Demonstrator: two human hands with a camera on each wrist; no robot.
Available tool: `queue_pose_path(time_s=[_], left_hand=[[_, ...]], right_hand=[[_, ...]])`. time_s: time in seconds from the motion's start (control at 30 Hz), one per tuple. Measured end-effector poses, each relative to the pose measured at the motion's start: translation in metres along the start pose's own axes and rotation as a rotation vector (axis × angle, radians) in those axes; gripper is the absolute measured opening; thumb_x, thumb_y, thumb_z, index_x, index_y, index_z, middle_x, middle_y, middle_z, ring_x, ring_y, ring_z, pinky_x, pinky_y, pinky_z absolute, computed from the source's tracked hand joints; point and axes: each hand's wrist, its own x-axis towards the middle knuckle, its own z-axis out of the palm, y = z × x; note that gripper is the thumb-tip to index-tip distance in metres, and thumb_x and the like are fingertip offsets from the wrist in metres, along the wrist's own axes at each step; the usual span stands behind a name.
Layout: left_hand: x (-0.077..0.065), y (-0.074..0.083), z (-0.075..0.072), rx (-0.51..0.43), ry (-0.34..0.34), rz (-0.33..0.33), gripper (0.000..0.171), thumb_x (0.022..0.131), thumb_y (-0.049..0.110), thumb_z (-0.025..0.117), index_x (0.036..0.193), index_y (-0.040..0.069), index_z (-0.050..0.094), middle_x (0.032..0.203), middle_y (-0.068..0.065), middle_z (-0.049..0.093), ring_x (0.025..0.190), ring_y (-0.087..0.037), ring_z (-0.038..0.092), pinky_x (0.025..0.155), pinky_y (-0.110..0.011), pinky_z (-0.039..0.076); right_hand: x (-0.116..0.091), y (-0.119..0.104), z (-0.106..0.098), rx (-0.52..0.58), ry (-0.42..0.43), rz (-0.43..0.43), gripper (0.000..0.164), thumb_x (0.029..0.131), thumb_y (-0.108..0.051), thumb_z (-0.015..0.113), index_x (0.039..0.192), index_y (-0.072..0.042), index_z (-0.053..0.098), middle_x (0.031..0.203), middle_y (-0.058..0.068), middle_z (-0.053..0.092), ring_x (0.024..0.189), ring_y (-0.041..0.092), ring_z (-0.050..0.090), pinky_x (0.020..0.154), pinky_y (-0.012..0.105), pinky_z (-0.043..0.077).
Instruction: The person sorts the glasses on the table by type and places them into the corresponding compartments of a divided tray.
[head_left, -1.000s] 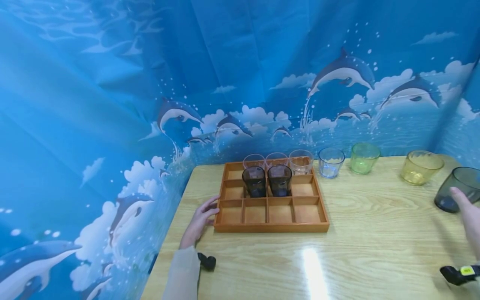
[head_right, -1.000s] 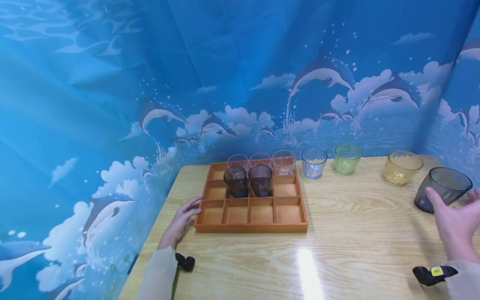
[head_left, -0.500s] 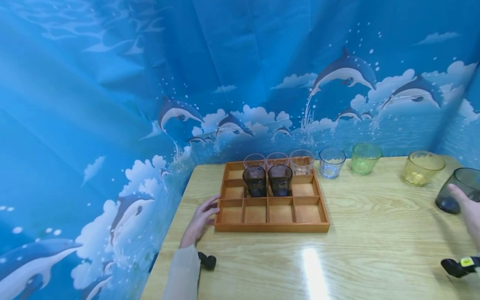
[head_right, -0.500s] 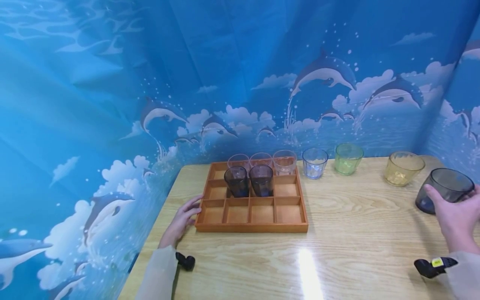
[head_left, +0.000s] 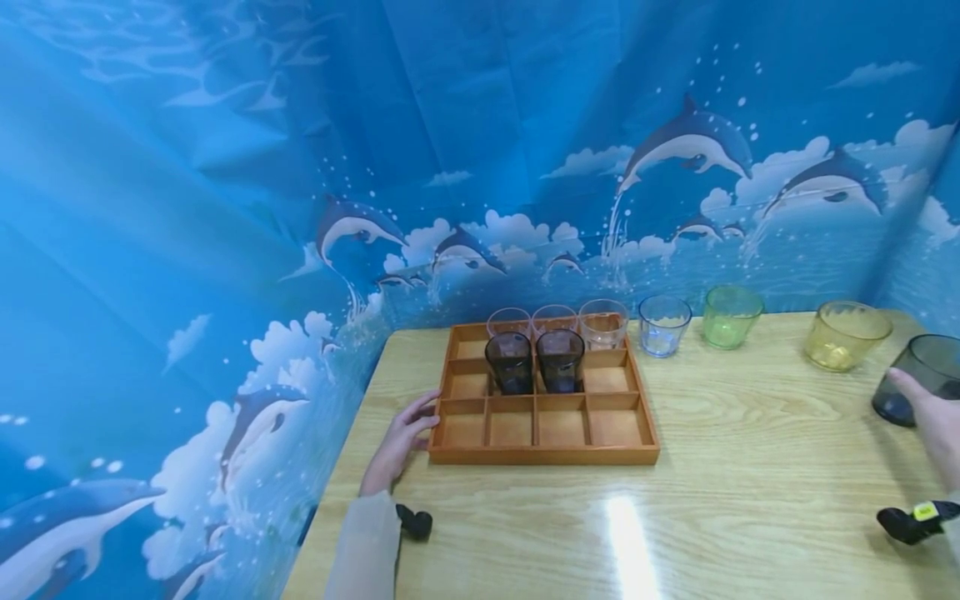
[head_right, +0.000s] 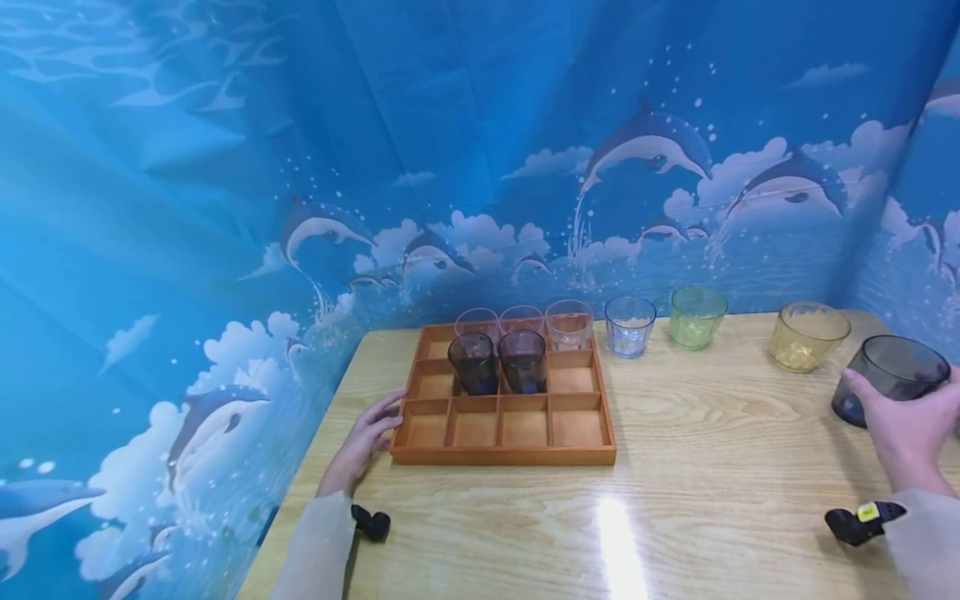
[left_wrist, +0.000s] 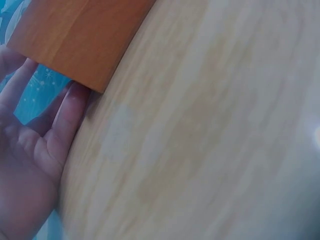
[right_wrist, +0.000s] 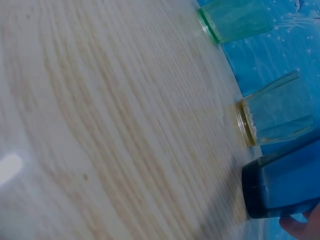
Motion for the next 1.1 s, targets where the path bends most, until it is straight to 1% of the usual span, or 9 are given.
queue_pose_path(time_s=[0.13,0.27,0.53,0.7,0.87,0.93,0.97,1.03,1.1], left_hand=[[0.0,-0.001,-0.001,-0.002,-0.004,-0.002,0.045,0.089,0.02,0.061,0.133,0.026,0.052,0.133,-0.009,0.046,0.113,-0.027,0.048,0.073,-0.039,0.05],[0.0,0.0,-0.001,-0.008,-0.006,-0.011,0.046,0.089,0.021,0.061,0.134,0.025,0.051,0.134,-0.009,0.046,0.114,-0.027,0.047,0.074,-0.039,0.05],[-0.006,0.012,0.0,-0.012,-0.051,-0.034,0.049,0.092,0.016,0.057,0.14,0.018,0.044,0.139,-0.015,0.04,0.116,-0.029,0.045,0.076,-0.04,0.049],[-0.012,0.023,0.003,0.006,-0.067,-0.038,0.049,0.093,0.016,0.055,0.141,0.016,0.042,0.139,-0.016,0.039,0.116,-0.028,0.046,0.077,-0.04,0.049],[-0.013,0.024,0.003,0.001,-0.066,-0.043,0.049,0.093,0.016,0.055,0.14,0.017,0.043,0.138,-0.015,0.04,0.116,-0.029,0.046,0.078,-0.04,0.049],[-0.014,0.024,0.003,0.006,-0.066,-0.036,0.049,0.093,0.016,0.055,0.14,0.017,0.043,0.138,-0.015,0.04,0.116,-0.029,0.046,0.078,-0.04,0.049],[-0.014,0.024,0.003,0.005,-0.066,-0.036,0.049,0.093,0.017,0.055,0.14,0.017,0.043,0.138,-0.015,0.04,0.116,-0.029,0.045,0.078,-0.041,0.049],[-0.013,0.024,0.003,0.003,-0.067,-0.034,0.049,0.093,0.017,0.055,0.14,0.017,0.043,0.139,-0.015,0.04,0.117,-0.029,0.045,0.078,-0.04,0.049],[-0.013,0.023,0.003,0.004,-0.071,-0.032,0.049,0.093,0.017,0.055,0.14,0.017,0.043,0.14,-0.015,0.039,0.117,-0.03,0.045,0.078,-0.04,0.049]], right_hand=[[-0.001,-0.005,-0.002,0.044,-0.021,0.038,0.091,0.085,-0.052,0.055,0.147,-0.032,-0.009,0.155,-0.001,-0.006,0.14,0.022,-0.003,0.11,0.046,0.003],[-0.005,-0.008,-0.003,0.07,-0.045,0.024,0.091,0.085,-0.052,0.054,0.146,-0.035,-0.011,0.155,-0.002,-0.009,0.14,0.022,-0.006,0.11,0.047,0.001],[-0.05,-0.048,-0.022,0.056,-0.04,0.002,0.092,0.086,-0.042,0.057,0.147,-0.029,-0.01,0.155,0.001,-0.007,0.14,0.022,-0.004,0.11,0.045,0.002],[-0.067,-0.059,-0.023,0.054,-0.059,-0.035,0.095,0.085,-0.039,0.059,0.148,-0.025,-0.012,0.154,0.007,-0.007,0.14,0.027,-0.003,0.11,0.048,0.004],[-0.073,-0.067,-0.016,0.053,-0.058,-0.047,0.092,0.083,-0.04,0.063,0.149,-0.025,0.0,0.15,0.015,0.014,0.136,0.033,0.015,0.108,0.051,0.015],[-0.075,-0.071,-0.015,0.067,-0.055,-0.046,0.088,0.082,-0.04,0.066,0.148,-0.027,0.009,0.137,0.003,0.034,0.126,0.024,0.032,0.106,0.043,0.022],[-0.077,-0.074,-0.015,0.077,-0.059,-0.05,0.086,0.081,-0.038,0.068,0.147,-0.028,0.013,0.13,-0.005,0.037,0.121,0.02,0.035,0.104,0.039,0.025],[-0.081,-0.079,-0.014,0.098,-0.073,-0.052,0.085,0.079,-0.037,0.07,0.145,-0.029,0.016,0.116,-0.021,0.035,0.108,0.006,0.039,0.099,0.031,0.027],[-0.085,-0.084,-0.013,0.105,-0.079,-0.065,0.084,0.079,-0.037,0.071,0.144,-0.029,0.018,0.107,-0.029,0.028,0.102,-0.003,0.033,0.095,0.028,0.027]])
